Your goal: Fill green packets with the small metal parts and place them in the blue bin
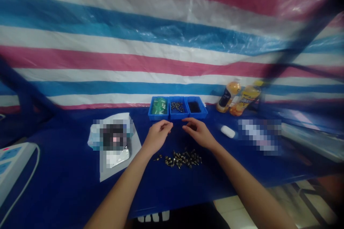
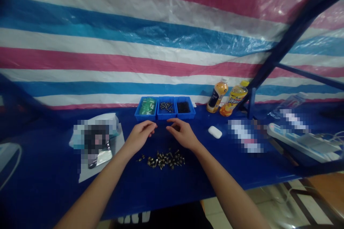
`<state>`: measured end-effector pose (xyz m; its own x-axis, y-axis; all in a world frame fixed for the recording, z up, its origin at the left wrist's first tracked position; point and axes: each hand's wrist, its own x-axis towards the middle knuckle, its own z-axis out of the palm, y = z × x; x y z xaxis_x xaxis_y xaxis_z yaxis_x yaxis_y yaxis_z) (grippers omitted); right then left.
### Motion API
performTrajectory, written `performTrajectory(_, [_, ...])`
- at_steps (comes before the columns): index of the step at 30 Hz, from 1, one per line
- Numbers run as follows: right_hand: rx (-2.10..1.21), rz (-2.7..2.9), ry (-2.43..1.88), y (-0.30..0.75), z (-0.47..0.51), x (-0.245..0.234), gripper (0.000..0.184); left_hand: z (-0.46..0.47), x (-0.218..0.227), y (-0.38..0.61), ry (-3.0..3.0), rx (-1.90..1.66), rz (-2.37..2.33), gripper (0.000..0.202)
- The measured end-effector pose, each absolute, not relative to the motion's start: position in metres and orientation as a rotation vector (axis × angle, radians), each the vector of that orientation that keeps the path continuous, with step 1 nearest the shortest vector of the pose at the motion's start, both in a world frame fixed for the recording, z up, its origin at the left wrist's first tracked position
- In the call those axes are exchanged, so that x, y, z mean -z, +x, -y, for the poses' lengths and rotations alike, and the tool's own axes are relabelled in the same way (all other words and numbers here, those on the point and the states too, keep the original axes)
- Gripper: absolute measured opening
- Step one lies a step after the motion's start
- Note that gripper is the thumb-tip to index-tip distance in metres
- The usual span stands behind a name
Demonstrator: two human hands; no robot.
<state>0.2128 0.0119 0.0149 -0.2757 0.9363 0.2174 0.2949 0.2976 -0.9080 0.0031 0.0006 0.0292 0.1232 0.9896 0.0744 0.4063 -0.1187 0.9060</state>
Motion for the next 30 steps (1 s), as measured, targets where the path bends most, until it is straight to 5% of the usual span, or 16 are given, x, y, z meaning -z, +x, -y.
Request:
performTrajectory(13, [-0.87, 2.047, -1.15, 0.214, -0.011, -0.01, 0.027, 0.005, -0.027, -0.042, 2.124, -0.397, -1.538, 0.017])
performTrajectory(30, [-0.853, 2.107, -1.037, 0.21, -0.007, -0.014, 0.026, 0.008, -0.031, 0.002, 1.911, -0.879, -1.247, 0.01])
